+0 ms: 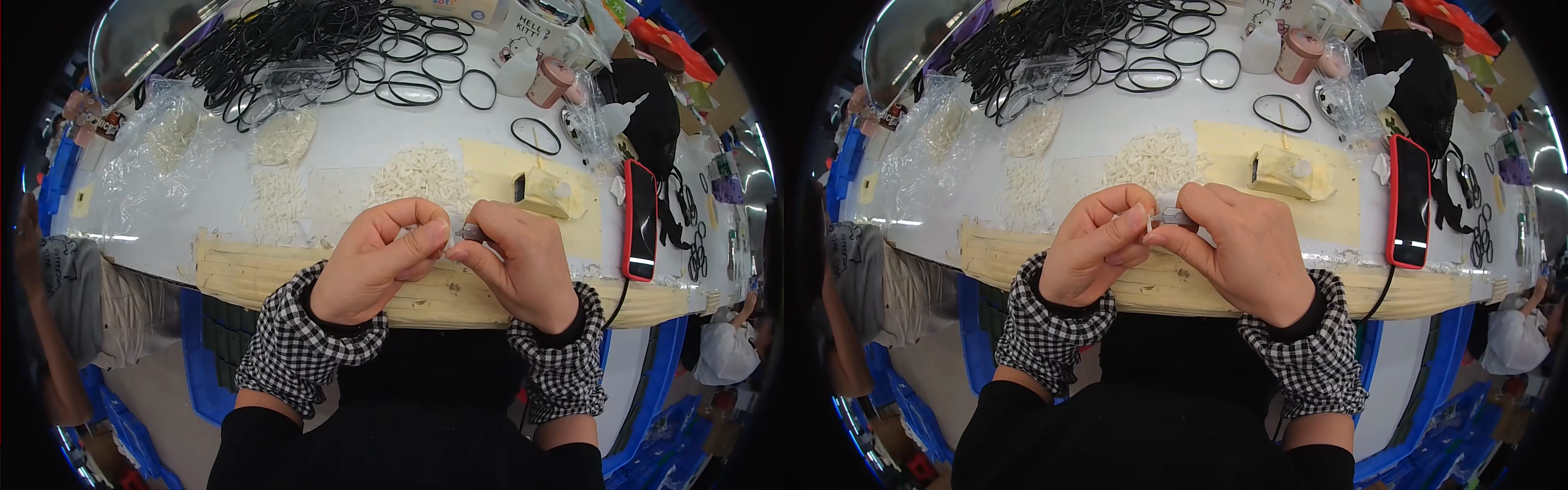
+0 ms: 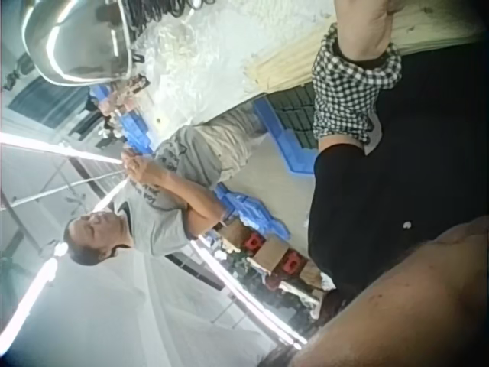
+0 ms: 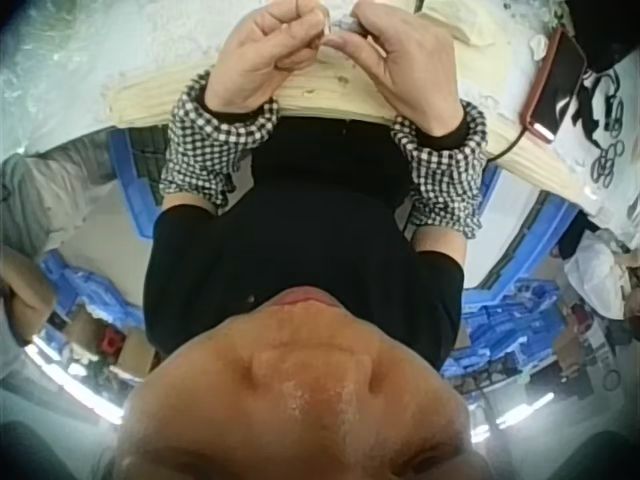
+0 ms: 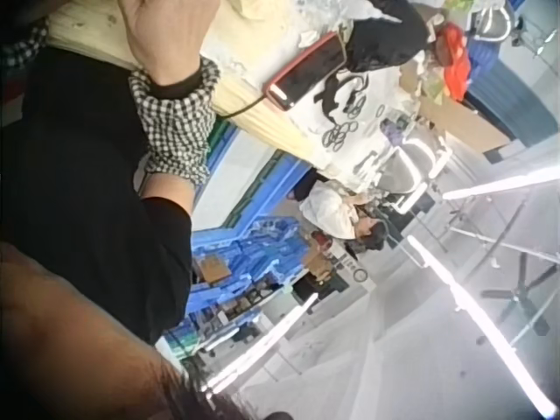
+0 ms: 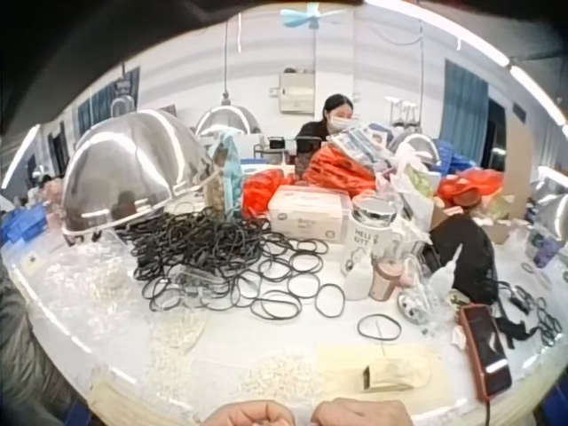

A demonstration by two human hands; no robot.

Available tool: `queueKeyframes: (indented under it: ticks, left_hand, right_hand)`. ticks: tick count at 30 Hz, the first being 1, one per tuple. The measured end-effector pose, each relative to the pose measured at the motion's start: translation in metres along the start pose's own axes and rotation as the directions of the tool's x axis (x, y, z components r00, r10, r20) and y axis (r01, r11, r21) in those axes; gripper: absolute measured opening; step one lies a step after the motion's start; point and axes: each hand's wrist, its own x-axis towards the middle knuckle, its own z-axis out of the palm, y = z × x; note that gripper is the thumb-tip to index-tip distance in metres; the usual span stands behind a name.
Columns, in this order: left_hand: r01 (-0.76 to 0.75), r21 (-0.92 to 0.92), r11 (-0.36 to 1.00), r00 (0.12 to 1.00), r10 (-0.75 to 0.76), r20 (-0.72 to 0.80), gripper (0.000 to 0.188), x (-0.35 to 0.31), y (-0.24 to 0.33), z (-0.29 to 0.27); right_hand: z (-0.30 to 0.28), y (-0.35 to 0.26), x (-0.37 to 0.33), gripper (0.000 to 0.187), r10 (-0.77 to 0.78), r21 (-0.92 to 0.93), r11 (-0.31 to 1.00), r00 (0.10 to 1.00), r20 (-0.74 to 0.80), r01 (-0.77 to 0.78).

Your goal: Packaging small white plastic components into small clear plastic bags.

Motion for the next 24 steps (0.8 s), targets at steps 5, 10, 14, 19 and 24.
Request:
queueKeyframes:
  ticks: [5,10,14,19,24]
  left_hand:
    - [-0.003,0.011,1.0,1.0,0.003,0.014,0.014,-0.0005,0.0,-0.0011]
    - [0.007,0.016,1.0,1.0,-0.007,0.012,0.015,-0.0008,-0.0013,-0.0022]
    - [0.014,0.017,1.0,1.0,-0.014,0.009,0.015,-0.0008,-0.0006,-0.0015]
    - [0.008,0.03,1.0,1.0,-0.008,0.012,0.015,-0.0003,-0.0007,-0.0016]
    - [0.014,0.027,1.0,1.0,-0.014,0.009,0.014,-0.001,0.0,-0.0007]
  right_hand:
    - [-0.001,0.0012,-0.0007,0.035,0.014,0.021,1.0,0.999,0.035,-0.015]
    - [-0.0015,0.0017,-0.0013,0.035,0.025,0.035,0.999,0.998,0.057,-0.027]
    - [-0.0016,0.0017,-0.001,0.034,0.025,0.062,0.998,0.998,0.056,-0.029]
    - [-0.0024,0.0035,-0.0026,0.033,0.022,0.074,0.997,0.996,0.086,-0.028]
    - [-0.0017,0.003,-0.0021,0.035,0.024,0.096,0.995,0.998,0.056,-0.03]
